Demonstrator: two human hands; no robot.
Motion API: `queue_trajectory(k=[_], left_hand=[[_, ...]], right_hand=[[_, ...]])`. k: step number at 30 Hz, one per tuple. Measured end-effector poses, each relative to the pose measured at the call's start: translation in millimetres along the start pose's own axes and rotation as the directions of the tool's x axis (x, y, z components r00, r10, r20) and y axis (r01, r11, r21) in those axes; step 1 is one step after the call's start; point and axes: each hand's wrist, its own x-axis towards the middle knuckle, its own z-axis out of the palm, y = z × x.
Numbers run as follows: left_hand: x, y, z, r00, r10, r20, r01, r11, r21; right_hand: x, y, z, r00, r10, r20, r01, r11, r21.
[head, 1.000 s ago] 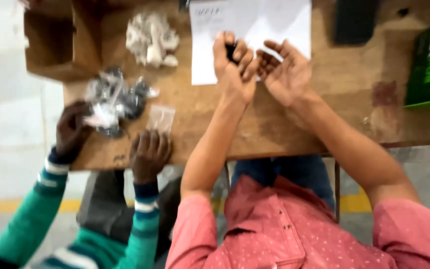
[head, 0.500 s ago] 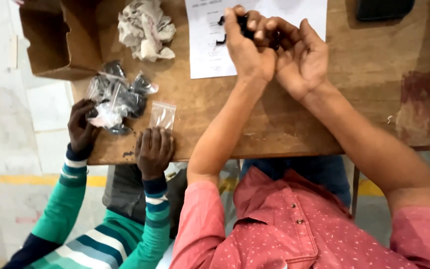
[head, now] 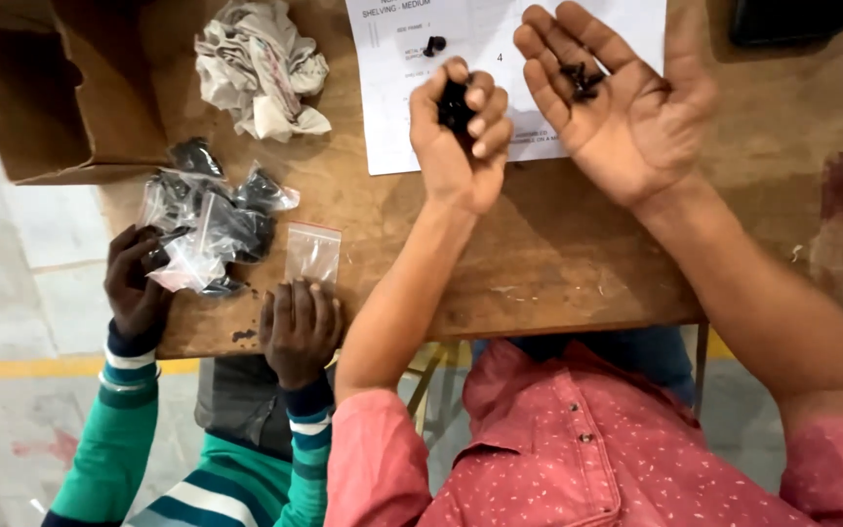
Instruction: Sorting and counting small black plastic hardware components into small plastic bags.
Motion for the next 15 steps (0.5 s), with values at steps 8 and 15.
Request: queue_trajectory(k=[8, 15], left_hand=[[-20.2, -7.0, -5.2, 0.963, -0.267, 0.038, 0.267, 0.964, 0.003], [-16.1, -4.3, -10.2, 0.949, -0.308, 0.066, 0.307, 0.951, 0.016]], right_hand=[[16.9, -5.3, 39.3, 0.842, 0.054, -0.537, 0.327, 0.742, 0.586], [19.3, 2.2, 34.5, 0.771, 0.029, -0.636, 0.366, 0.797, 0.48]])
